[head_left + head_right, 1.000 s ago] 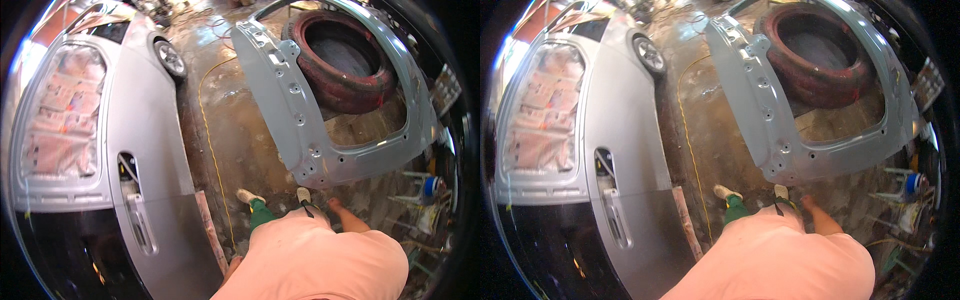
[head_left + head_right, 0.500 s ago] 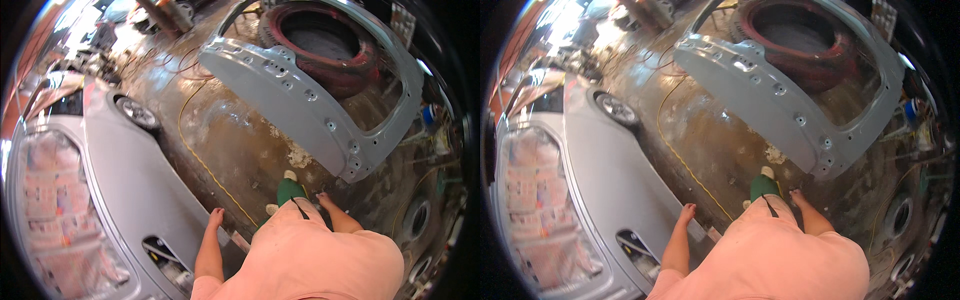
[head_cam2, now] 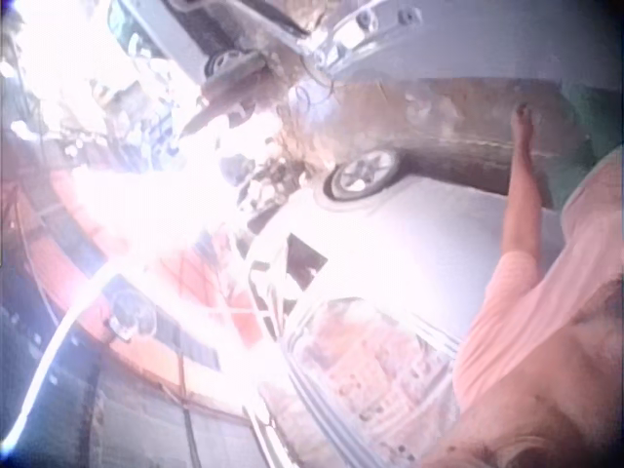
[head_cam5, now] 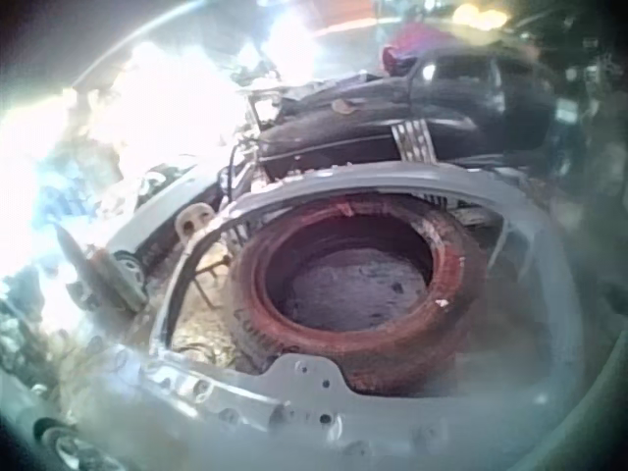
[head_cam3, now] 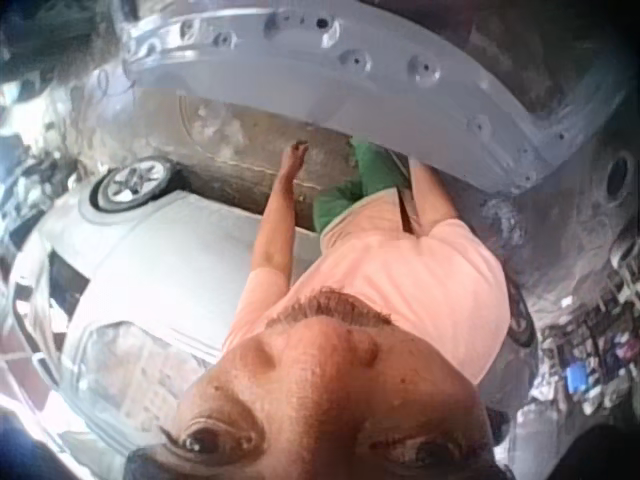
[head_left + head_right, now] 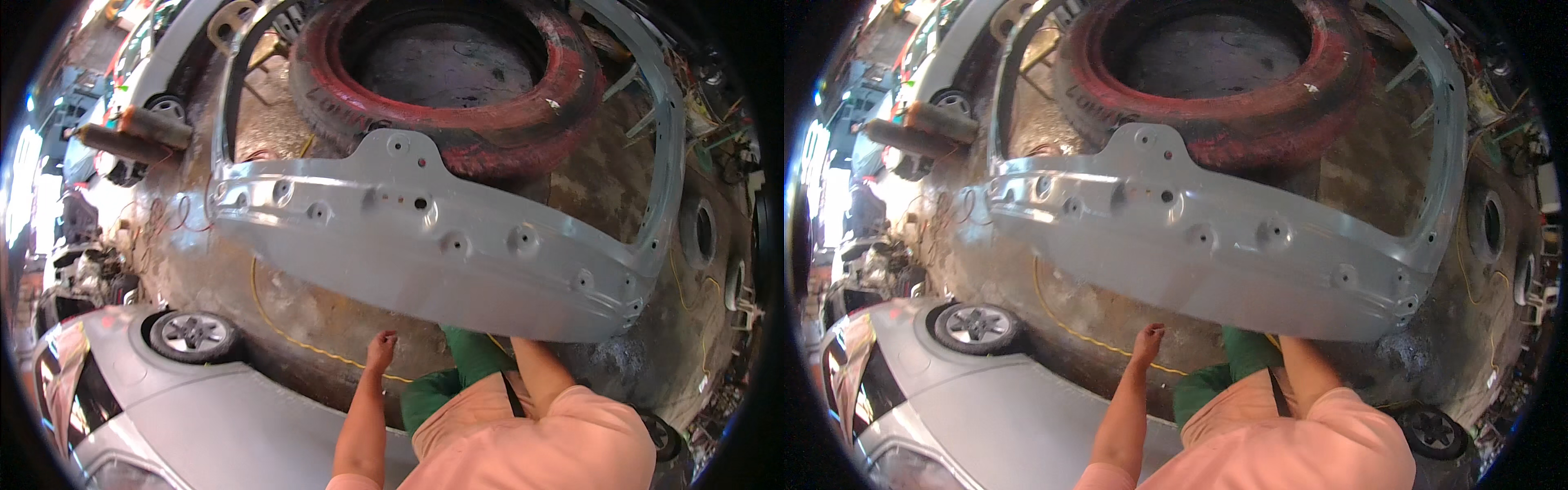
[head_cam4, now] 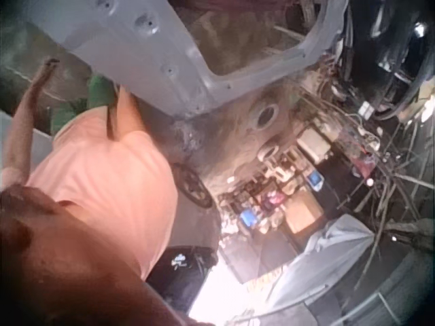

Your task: The person sands the surface of a large, grey car hood using a sanding block. They move the block across the metal surface in repetitive strokes, covering various sections of the hood to smooth it out.

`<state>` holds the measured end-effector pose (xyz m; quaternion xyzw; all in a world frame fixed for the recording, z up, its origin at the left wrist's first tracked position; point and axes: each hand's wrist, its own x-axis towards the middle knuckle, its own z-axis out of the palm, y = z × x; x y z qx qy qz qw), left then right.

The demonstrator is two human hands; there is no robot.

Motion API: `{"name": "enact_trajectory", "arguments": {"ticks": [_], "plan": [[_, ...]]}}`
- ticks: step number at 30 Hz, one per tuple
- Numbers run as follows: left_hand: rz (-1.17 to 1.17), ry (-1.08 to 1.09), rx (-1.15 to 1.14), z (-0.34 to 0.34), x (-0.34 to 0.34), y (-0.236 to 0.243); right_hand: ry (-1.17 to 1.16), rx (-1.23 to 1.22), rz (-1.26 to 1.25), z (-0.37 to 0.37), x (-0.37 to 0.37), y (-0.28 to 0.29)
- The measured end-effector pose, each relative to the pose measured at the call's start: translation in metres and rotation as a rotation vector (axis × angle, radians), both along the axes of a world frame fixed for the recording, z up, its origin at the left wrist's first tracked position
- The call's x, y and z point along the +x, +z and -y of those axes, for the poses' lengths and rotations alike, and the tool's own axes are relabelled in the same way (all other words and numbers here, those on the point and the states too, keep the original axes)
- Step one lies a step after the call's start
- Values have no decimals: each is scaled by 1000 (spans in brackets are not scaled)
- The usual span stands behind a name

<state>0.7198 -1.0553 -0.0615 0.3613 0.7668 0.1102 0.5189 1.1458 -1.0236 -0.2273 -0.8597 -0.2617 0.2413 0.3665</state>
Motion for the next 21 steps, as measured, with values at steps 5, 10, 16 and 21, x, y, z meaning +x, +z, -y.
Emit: {"name": "enact_trajectory", "arguments": {"ticks": [5, 10, 16, 21], "plan": [[-147, -100, -110, -131, -47, -38, -155, -101, -8, 4, 12, 5], [-338, -179, 91, -216, -114, -59, -186, -136, -17, 10, 21, 7], [-455, -163, 175, -225, -179, -57, -179, -148, -37, 18, 11, 4], [-479, -161, 189, -221, -200, -55, -184, -172, -42, 37, 2, 10]]}}
